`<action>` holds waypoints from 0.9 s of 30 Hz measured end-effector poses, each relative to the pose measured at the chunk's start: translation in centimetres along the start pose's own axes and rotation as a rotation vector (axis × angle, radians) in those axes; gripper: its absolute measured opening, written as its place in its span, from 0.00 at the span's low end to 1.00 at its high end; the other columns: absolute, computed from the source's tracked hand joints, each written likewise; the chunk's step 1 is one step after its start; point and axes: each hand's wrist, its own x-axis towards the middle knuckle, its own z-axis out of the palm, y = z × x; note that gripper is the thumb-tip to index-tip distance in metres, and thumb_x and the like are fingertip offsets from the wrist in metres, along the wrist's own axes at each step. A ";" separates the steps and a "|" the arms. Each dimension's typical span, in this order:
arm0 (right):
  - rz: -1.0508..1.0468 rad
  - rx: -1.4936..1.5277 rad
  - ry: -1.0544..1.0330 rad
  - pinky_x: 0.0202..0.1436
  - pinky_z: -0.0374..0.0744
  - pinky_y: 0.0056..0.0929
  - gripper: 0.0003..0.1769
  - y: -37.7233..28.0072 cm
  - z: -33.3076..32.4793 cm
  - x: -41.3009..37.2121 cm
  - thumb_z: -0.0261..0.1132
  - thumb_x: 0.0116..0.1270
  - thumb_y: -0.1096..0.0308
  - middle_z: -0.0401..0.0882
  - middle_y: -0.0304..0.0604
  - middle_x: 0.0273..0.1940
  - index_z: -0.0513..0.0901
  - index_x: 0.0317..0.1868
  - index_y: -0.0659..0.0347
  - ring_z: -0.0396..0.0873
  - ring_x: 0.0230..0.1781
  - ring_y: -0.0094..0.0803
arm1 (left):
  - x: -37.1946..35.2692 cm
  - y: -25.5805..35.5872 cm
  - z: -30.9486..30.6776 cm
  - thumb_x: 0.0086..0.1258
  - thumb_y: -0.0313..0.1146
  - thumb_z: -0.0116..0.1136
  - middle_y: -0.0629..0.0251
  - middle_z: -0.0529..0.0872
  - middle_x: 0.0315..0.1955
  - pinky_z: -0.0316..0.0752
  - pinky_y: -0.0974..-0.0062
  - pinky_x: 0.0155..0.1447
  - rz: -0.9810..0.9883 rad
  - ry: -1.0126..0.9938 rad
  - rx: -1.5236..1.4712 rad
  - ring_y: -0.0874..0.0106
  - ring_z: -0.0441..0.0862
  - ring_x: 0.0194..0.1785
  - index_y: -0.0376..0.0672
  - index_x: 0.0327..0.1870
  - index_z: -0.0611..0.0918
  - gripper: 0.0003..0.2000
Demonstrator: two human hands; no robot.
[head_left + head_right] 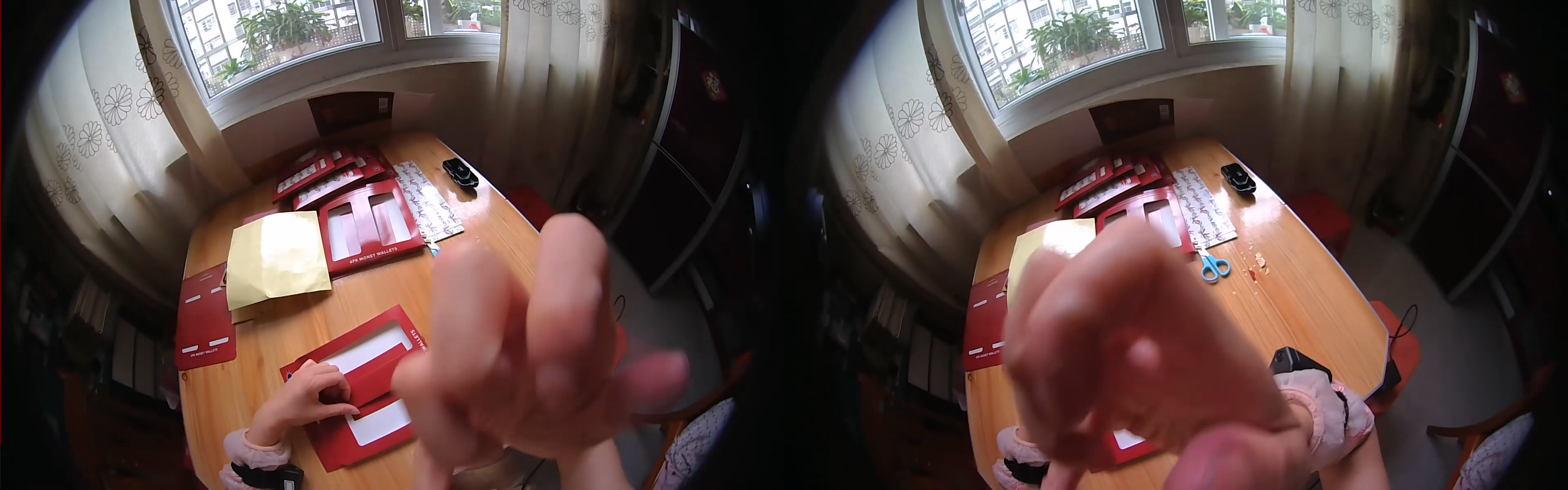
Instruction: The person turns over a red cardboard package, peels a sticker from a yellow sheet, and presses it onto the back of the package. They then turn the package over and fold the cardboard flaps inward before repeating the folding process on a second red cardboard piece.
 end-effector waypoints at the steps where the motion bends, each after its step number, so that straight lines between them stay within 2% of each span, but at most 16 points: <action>1: -0.042 0.070 -0.097 0.25 0.76 0.27 0.23 1.5 -0.4 0.7 0.61 0.75 0.43 0.65 0.41 0.39 0.65 0.49 0.51 0.65 0.23 0.24 | 0.0 0.1 0.0 0.58 0.44 0.77 0.73 0.79 0.24 0.64 0.73 0.44 0.004 0.006 0.002 0.73 0.76 0.32 0.47 0.27 0.82 0.15; 4: -0.081 0.191 -0.278 0.26 0.77 0.28 0.23 3.1 -0.2 1.5 0.61 0.75 0.43 0.65 0.42 0.39 0.65 0.49 0.52 0.66 0.24 0.24 | -0.1 0.5 -0.3 0.58 0.44 0.77 0.74 0.79 0.25 0.64 0.73 0.46 -0.017 -0.007 0.014 0.73 0.77 0.33 0.47 0.28 0.82 0.14; 9: -0.094 0.262 -0.406 0.27 0.77 0.28 0.24 4.5 0.9 0.2 0.61 0.75 0.42 0.66 0.42 0.40 0.65 0.50 0.52 0.66 0.24 0.25 | -0.2 0.4 -0.1 0.58 0.44 0.77 0.76 0.79 0.25 0.63 0.75 0.45 -0.011 0.008 0.038 0.75 0.76 0.32 0.49 0.28 0.82 0.14; 22: -0.108 0.261 -0.395 0.29 0.77 0.29 0.26 4.4 1.5 -1.3 0.60 0.74 0.41 0.68 0.43 0.41 0.65 0.52 0.54 0.68 0.27 0.26 | -0.3 0.7 -0.1 0.58 0.43 0.78 0.76 0.78 0.23 0.62 0.75 0.43 -0.056 0.012 0.033 0.76 0.75 0.30 0.49 0.27 0.82 0.14; 25: -0.108 0.260 -0.385 0.30 0.77 0.29 0.26 4.2 1.4 -1.3 0.60 0.74 0.41 0.68 0.43 0.41 0.65 0.53 0.54 0.68 0.27 0.26 | -0.4 -0.1 0.1 0.58 0.43 0.78 0.76 0.78 0.24 0.62 0.75 0.44 -0.009 0.008 0.018 0.76 0.75 0.30 0.49 0.27 0.82 0.14; 27: -0.107 0.254 -0.374 0.30 0.77 0.29 0.27 4.1 1.4 -1.3 0.60 0.74 0.41 0.68 0.43 0.41 0.66 0.53 0.54 0.69 0.27 0.27 | -0.7 -0.4 0.8 0.59 0.43 0.77 0.76 0.78 0.24 0.62 0.75 0.44 -0.032 0.061 0.024 0.76 0.75 0.30 0.49 0.27 0.82 0.14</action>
